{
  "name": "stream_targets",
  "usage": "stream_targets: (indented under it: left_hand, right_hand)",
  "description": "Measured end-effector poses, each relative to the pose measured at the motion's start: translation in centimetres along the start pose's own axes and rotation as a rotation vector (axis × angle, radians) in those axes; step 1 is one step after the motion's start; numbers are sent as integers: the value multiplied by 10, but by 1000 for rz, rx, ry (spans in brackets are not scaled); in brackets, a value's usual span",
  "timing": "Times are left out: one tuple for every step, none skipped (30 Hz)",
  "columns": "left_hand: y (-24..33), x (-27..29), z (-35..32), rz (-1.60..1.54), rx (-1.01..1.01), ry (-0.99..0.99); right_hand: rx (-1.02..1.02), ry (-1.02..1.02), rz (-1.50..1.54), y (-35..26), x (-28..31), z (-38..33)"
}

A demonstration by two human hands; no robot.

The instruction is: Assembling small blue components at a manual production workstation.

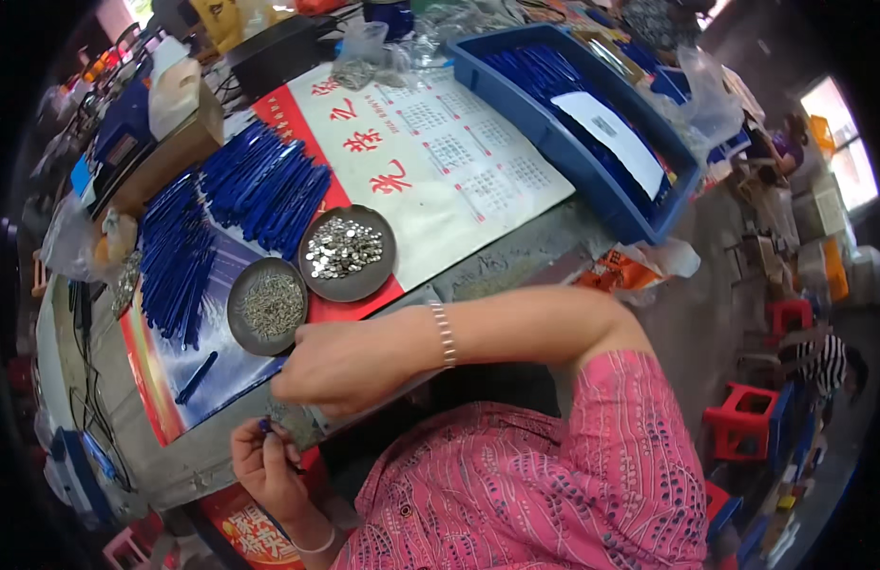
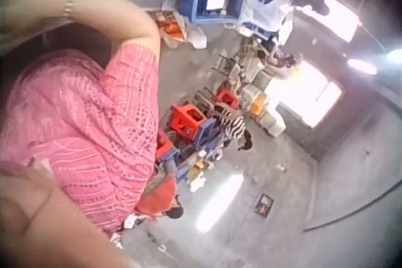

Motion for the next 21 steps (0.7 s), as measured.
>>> stream_targets:
  left_hand:
    - [-1,-6,-2,0,40,-20]
    - [-2,-11,-5,4,87,-42]
    - [-6,-13,-7,24,133,-60]
    - [-5,-21,-7,46,169,-91]
    - [-9,-28,-6,-8,194,-134]
    - [-12,-35,-5,-12,195,-187]
    - [-12,-44,-2,-61,204,-239]
    - [-14,-50,-2,-88,176,-289]
    - [-15,-54,-1,-39,148,-321]
    - [-10,-58,0,2,114,-348]
    - [-11,-61,0,14,103,-358]
    - [-12,-62,-2,25,91,-372]
    - [-12,-60,-2,37,95,-358]
    - [-12,-61,-3,48,86,-371]
    - [-11,-62,-4,57,76,-387]
    - [-11,-62,-5,61,80,-389]
    - [-12,-61,-6,72,67,-394]
    - [-12,-61,-6,82,55,-400]
    - [-13,-62,-7,83,58,-406]
    - [-12,-62,-9,92,58,-407]
    - [-12,-62,-10,101,57,-408]
  right_hand:
    - [26,-16,10,-4,6,-6]
    - [-154,97,257,-1,15,-16]
    - [-326,196,515,3,18,-24]
    - [-475,276,734,3,20,-33]
    - [-457,380,736,1,20,-41]
    - [-501,424,707,-2,20,-47]
    - [-509,520,806,0,10,-59]
    - [-693,547,1085,-4,7,-62]
    - [-685,607,1219,-6,2,-66]
    - [-681,669,1351,-5,-4,-69]
    - [-669,652,1374,-4,-8,-70]
    - [-611,647,1353,-4,-11,-70]
    - [-553,647,1329,-4,-12,-69]
    - [-550,646,1339,-4,-14,-70]
    - [-545,614,1365,-5,-17,-69]
    - [-541,582,1388,-6,-19,-69]
    - [-541,588,1391,-7,-20,-69]
    - [-573,581,1375,-7,-21,-68]
    - [-605,574,1357,-7,-21,-69]
    - [-604,578,1358,-8,-20,-69]
    - [-597,567,1349,-9,-18,-68]
Point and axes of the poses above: each hand's wrist, its own z-axis towards the middle knuckle, its own x-axis out of the back of the hand, y = z × x, the point moved 5 cm from there along z, towards the middle knuckle, and after that the axes turned 3 degrees about -y, right-handed, at the moved point
